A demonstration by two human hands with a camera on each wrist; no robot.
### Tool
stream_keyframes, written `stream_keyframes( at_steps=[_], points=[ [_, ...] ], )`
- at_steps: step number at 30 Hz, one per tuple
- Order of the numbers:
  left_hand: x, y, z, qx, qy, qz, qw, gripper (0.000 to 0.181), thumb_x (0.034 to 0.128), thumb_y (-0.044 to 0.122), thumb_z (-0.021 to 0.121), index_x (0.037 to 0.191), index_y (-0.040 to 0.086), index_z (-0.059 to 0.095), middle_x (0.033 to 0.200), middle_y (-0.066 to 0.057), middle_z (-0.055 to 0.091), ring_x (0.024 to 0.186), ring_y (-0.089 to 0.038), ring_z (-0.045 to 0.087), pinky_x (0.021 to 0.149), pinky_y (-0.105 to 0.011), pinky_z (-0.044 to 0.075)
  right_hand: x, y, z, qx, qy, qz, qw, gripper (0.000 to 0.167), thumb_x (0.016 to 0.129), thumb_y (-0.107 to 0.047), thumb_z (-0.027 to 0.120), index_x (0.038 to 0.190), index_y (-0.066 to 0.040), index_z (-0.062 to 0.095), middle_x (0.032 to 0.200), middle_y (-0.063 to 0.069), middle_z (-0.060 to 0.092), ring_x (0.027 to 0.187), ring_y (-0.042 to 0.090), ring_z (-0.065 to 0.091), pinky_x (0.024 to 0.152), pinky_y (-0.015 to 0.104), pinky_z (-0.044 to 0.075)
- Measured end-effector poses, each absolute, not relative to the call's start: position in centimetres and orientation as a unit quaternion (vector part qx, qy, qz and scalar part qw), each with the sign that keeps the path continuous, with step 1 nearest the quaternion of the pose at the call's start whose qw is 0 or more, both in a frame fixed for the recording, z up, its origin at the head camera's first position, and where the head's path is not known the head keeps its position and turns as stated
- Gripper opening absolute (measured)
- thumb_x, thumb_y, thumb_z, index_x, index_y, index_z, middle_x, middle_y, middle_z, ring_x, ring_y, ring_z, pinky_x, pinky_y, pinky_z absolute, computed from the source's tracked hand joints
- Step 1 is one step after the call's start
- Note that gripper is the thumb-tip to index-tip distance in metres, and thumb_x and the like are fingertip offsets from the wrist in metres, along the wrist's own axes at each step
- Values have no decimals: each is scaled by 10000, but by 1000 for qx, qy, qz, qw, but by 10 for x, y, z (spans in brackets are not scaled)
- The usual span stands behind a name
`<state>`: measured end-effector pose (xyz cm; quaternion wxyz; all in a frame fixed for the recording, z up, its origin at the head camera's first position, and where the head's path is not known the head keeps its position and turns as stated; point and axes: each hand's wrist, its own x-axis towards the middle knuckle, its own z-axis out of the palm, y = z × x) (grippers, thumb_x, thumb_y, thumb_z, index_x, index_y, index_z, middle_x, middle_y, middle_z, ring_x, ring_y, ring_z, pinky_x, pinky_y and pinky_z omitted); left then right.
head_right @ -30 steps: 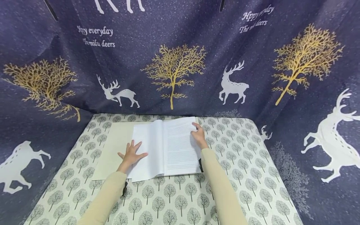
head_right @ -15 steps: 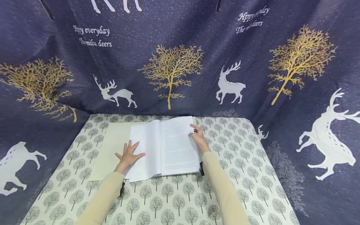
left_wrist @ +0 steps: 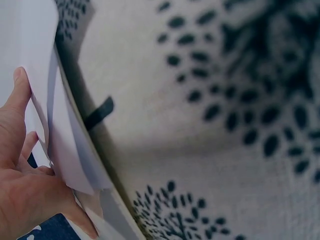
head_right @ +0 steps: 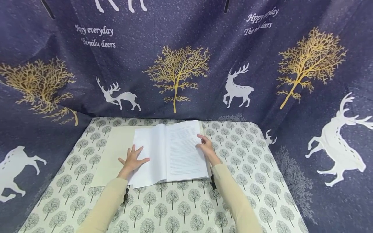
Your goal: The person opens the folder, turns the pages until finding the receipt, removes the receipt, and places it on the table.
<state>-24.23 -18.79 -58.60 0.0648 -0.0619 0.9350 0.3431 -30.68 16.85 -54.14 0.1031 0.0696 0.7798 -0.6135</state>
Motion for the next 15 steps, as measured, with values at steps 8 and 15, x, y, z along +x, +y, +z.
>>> stream_keyframes(
  at_steps=[8, 15],
  points=[
    [-240, -186, -589, -67, 938, 333, 68, 814, 855, 475, 685, 1522, 177, 327, 1647, -185, 8, 1506, -444, -84, 1020, -786, -221, -290, 171, -543, 47, 788, -605, 109, 639, 824, 12, 611, 1435, -103, 462, 1634, 143, 197, 1503, 373, 202, 1244, 454, 209],
    [-242, -186, -584, -68, 942, 325, 54, 811, 844, 471, 701, 1510, 163, 355, 1641, -195, 65, 1505, -458, -35, 1025, -799, -192, -280, 166, -541, 41, 783, -613, 103, 653, 808, 11, 624, 1433, -93, 464, 1596, 151, 299, 1472, 364, 289, 1230, 448, 246]
  ],
)
